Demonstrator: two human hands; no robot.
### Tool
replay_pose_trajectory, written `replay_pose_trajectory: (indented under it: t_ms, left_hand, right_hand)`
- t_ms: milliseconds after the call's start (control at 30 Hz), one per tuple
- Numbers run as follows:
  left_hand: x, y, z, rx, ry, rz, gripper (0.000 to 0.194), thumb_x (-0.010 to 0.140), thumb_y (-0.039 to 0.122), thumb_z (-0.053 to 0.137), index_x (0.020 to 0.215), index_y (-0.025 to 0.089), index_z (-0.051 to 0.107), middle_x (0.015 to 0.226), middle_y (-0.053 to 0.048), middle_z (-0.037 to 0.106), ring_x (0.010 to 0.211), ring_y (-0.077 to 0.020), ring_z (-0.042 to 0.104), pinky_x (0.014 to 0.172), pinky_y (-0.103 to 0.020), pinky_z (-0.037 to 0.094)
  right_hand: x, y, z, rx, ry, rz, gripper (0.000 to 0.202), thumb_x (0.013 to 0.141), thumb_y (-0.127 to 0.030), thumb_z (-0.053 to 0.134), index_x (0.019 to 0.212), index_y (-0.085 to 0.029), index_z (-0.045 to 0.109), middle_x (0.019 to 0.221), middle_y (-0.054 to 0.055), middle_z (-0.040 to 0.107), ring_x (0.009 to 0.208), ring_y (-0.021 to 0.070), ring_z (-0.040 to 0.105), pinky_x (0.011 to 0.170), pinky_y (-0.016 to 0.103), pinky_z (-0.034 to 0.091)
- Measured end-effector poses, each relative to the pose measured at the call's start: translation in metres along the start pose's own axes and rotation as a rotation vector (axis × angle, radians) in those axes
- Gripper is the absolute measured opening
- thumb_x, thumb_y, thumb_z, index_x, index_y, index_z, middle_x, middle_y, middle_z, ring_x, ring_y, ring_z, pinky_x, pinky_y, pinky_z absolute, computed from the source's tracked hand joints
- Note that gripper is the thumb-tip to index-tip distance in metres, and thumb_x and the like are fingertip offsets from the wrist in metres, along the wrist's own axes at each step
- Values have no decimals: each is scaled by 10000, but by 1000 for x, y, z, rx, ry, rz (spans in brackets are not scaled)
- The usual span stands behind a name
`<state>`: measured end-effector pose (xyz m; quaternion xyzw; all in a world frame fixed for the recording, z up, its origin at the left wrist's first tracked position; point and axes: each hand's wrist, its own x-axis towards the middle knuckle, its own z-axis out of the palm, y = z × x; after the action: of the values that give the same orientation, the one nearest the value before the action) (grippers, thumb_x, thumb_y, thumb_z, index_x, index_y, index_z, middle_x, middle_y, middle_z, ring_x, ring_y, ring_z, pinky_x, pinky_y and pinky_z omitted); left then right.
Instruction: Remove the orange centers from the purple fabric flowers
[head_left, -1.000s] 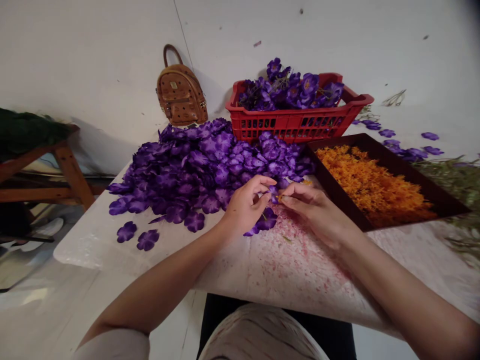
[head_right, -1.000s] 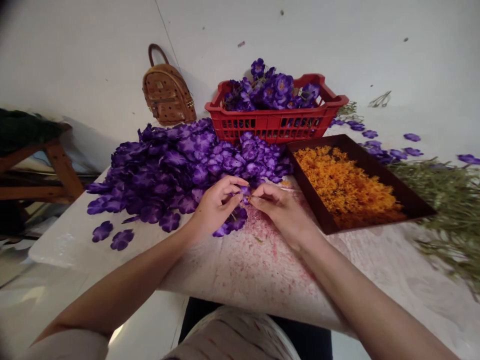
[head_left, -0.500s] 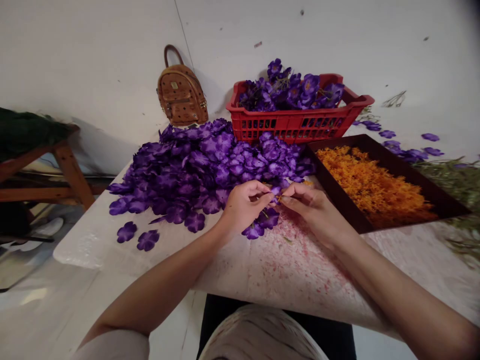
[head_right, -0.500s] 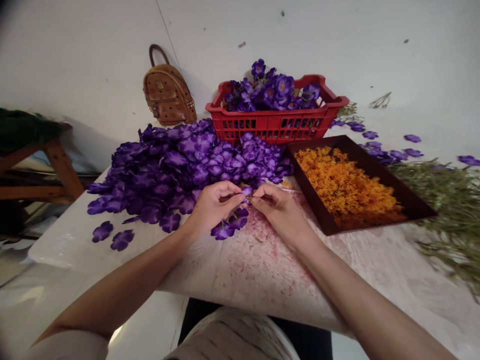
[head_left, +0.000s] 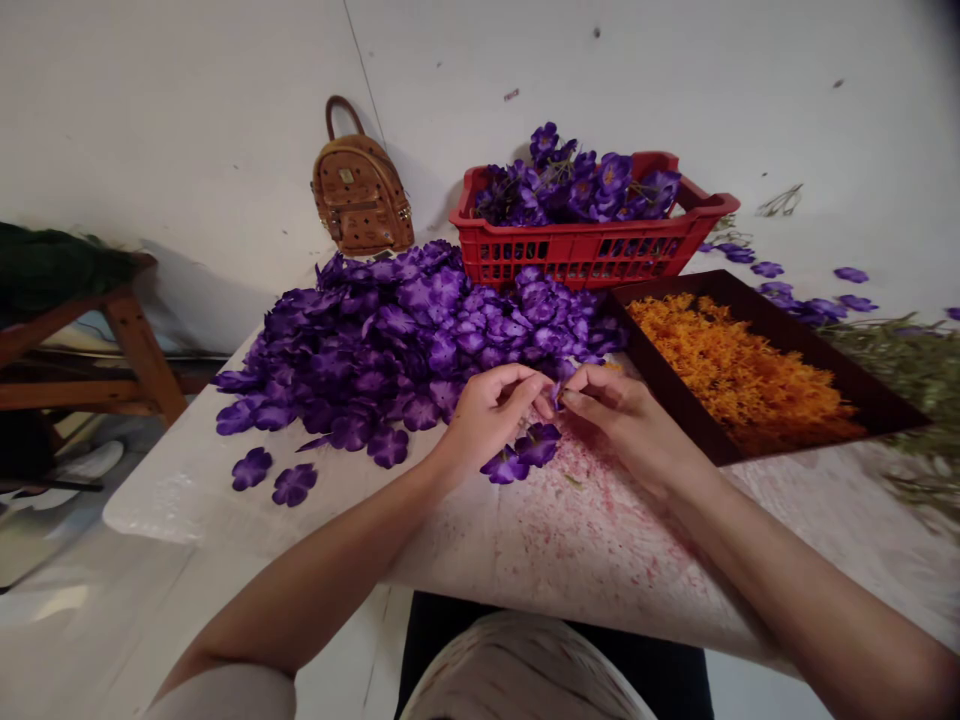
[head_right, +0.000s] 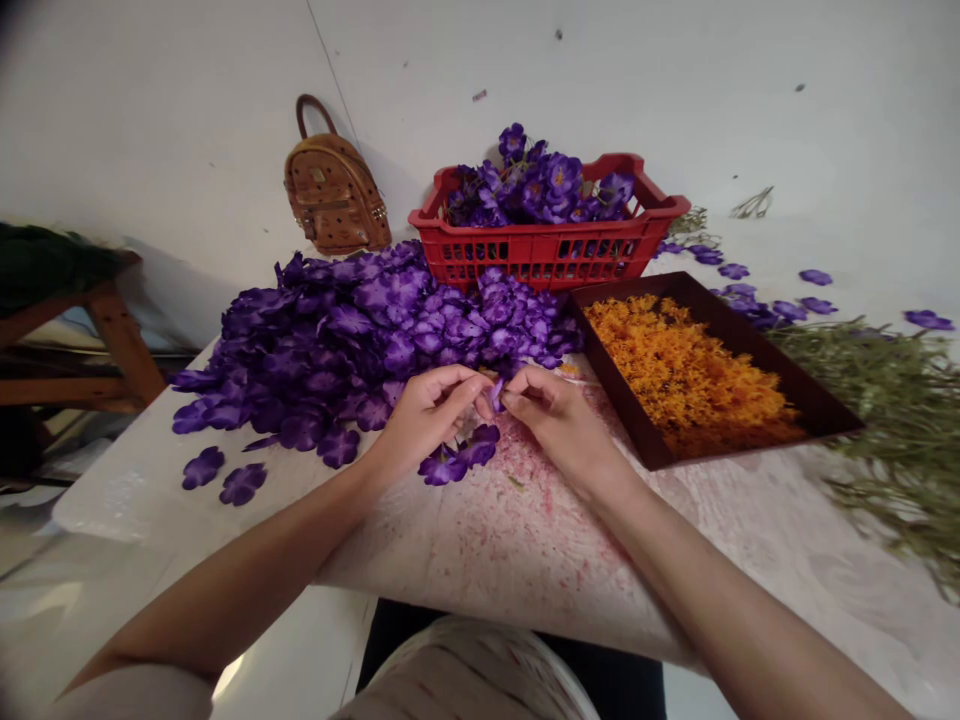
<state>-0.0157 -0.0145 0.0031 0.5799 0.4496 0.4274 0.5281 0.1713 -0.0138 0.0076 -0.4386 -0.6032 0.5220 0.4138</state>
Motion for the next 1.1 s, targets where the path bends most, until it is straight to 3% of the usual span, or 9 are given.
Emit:
replay_pose_trajectory:
  t_ms: [167, 300, 500, 700, 867, 1100]
  left_hand:
    - [0, -6, 0, 89, 30, 125, 127, 902, 259, 706, 970, 170, 766, 894, -50, 783, 710, -131, 673, 649, -228, 507]
    - [-1, -9, 0, 170, 33, 172, 139, 909, 299, 695, 919, 175, 756, 800, -24, 736, 638, -113, 601, 597, -225, 443]
    - [-2, -2, 2, 132, -3, 85, 164, 893, 331, 683, 860, 173, 715, 748, -8, 681, 582, -100, 538, 543, -226, 372]
    - [-1, 6, 1, -138, -1, -115, 312, 792, 466, 814, 789, 183, 684, 572, 57, 515, 469, -67, 394, 468, -221, 276]
    - [-2, 7, 2, -292, 3, -227, 431, 668, 516, 914, 770, 162, 689, 551, 72, 475, 432, -40, 333, 440, -216, 222]
    - [-5, 9, 3, -290, -12, -279, 368, 720, 455, 873, 693, 172, 641, 544, 70, 448, 426, -40, 310, 438, -231, 189]
  right_hand:
    - [-1, -4, 1, 358, -69, 207, 335, 772, -468, 857, 713, -234, 625, 783, 1, 591, 782, 186, 543, 767, 344, 434]
    - [-1, -2, 0, 367, -79, 252, 360, 726, -482, 898, 694, -236, 638, 747, -8, 574, 766, 180, 535, 765, 338, 442]
    - [-3, 0, -1, 238, -12, 127, 286, 829, -498, 814, 844, -250, 673, 860, 12, 635, 824, 198, 570, 782, 345, 466]
    - [-3, 0, 2, 72, 62, -60, 255, 918, -497, 723, 839, -262, 659, 877, 32, 650, 871, 231, 595, 843, 384, 485]
    - [-2, 5, 5, -66, -56, -85, 233, 841, -370, 786, 971, -266, 623, 945, 24, 651, 890, 227, 608, 844, 383, 508]
    - [-6, 0, 7, -303, 15, -194, 132, 873, -298, 707, 942, -260, 601, 890, 21, 655, 827, 220, 608, 765, 366, 461]
